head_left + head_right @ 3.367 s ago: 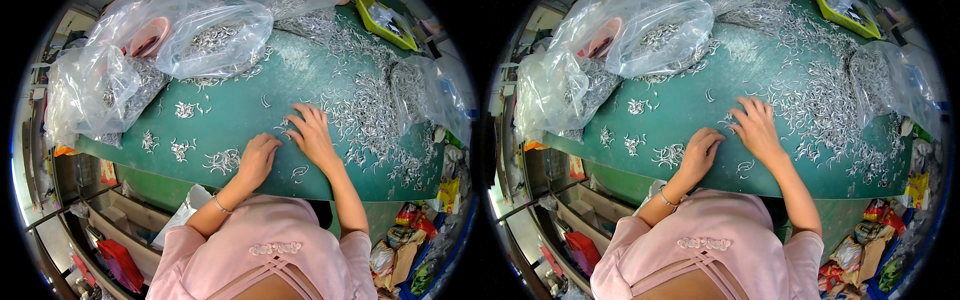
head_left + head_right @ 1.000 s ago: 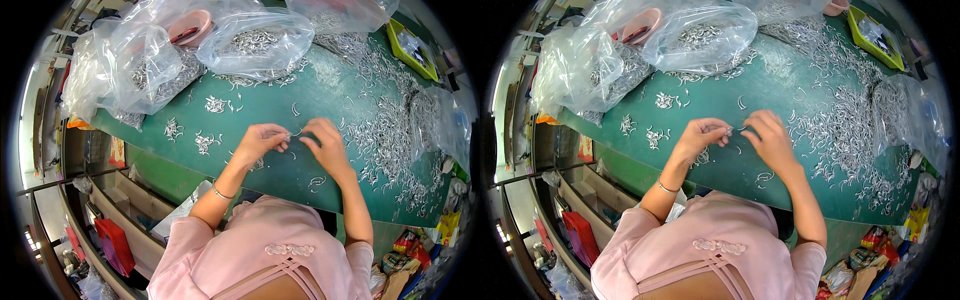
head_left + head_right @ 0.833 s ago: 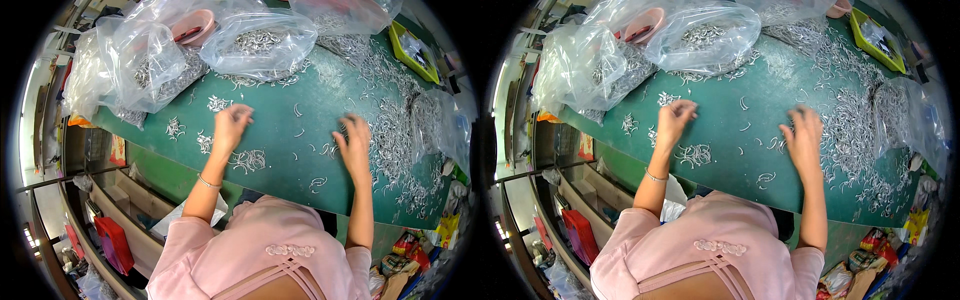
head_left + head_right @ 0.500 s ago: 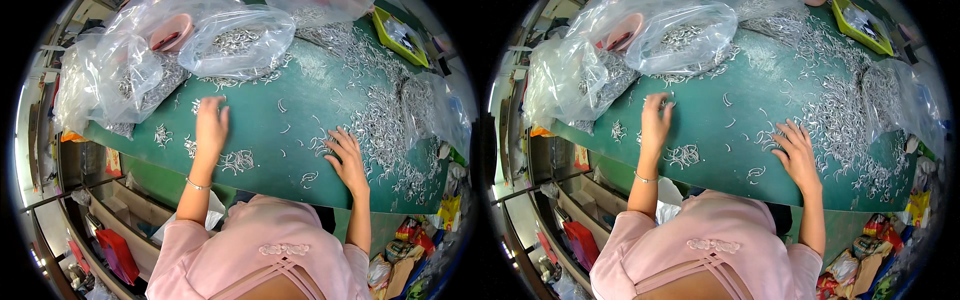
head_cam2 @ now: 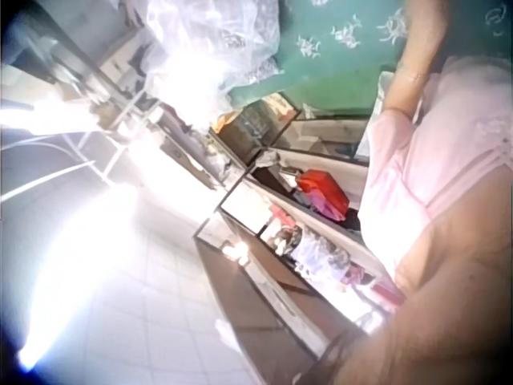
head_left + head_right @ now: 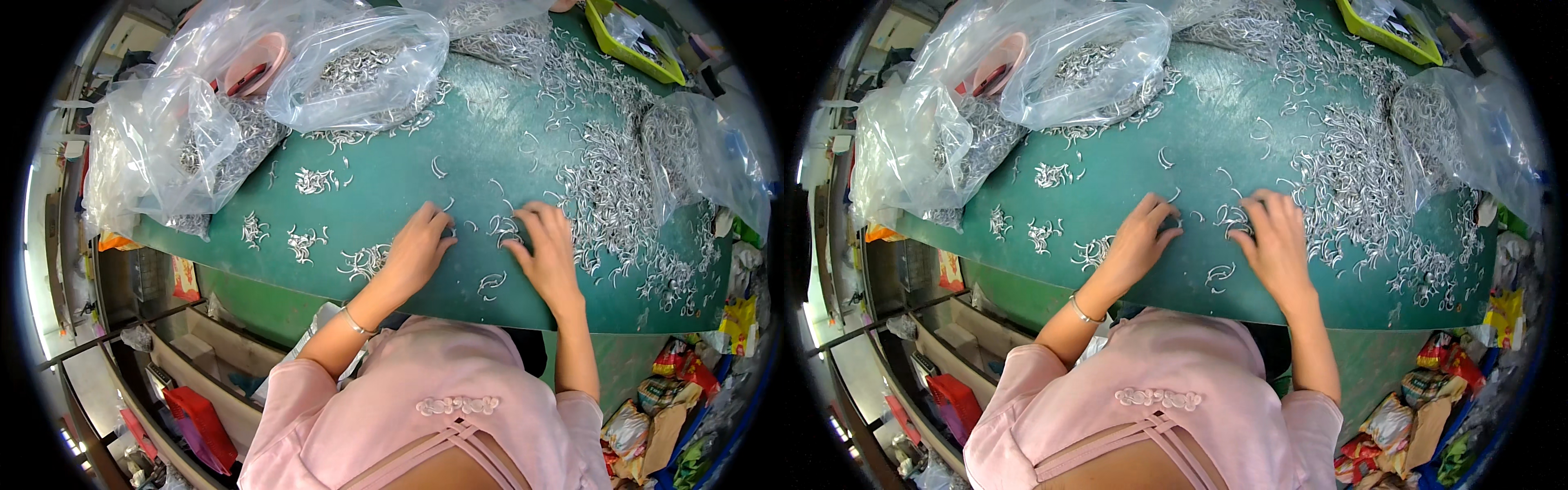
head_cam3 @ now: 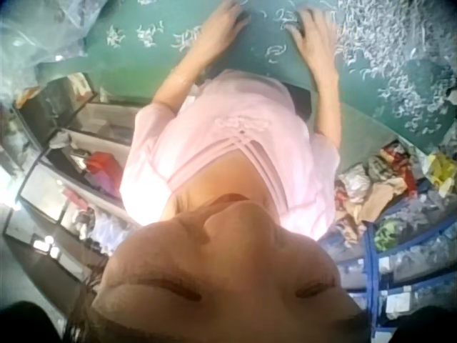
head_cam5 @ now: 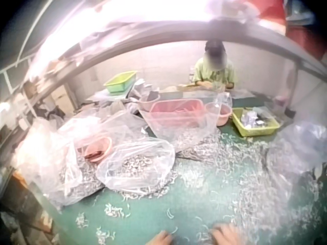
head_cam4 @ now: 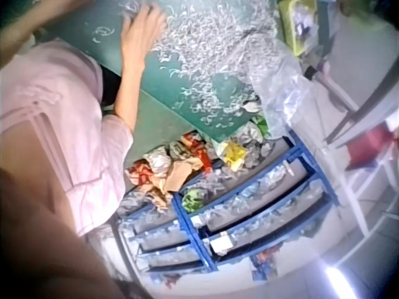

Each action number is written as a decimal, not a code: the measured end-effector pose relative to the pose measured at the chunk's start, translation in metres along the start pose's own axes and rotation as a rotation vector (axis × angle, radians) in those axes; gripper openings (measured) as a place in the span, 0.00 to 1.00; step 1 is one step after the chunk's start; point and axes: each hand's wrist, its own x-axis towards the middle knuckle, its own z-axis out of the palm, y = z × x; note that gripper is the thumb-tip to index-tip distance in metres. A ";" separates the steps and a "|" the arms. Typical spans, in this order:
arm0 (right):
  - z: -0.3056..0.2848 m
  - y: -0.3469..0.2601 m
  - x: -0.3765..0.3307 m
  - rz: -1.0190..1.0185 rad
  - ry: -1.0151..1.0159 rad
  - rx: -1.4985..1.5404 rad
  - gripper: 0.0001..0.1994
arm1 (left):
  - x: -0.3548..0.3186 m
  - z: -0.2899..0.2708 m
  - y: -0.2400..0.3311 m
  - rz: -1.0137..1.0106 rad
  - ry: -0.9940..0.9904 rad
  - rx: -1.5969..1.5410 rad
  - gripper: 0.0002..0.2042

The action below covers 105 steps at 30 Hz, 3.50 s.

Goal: The person sorts small, silver-colored metal pieces on a green table. They use both hands to pick up individual pieces and arrange them into small piles, occasionally moving larger piles of pieces around the workspace.

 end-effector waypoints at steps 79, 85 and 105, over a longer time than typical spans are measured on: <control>0.038 0.011 0.006 0.114 0.052 0.028 0.12 | 0.045 0.000 -0.019 0.154 0.105 0.162 0.10; 0.049 0.010 0.044 0.043 0.005 -0.090 0.11 | 0.072 0.002 -0.029 0.224 0.208 0.058 0.13; 0.060 0.004 0.071 -0.236 -0.124 0.142 0.11 | 0.074 -0.020 -0.041 0.219 0.203 -0.023 0.06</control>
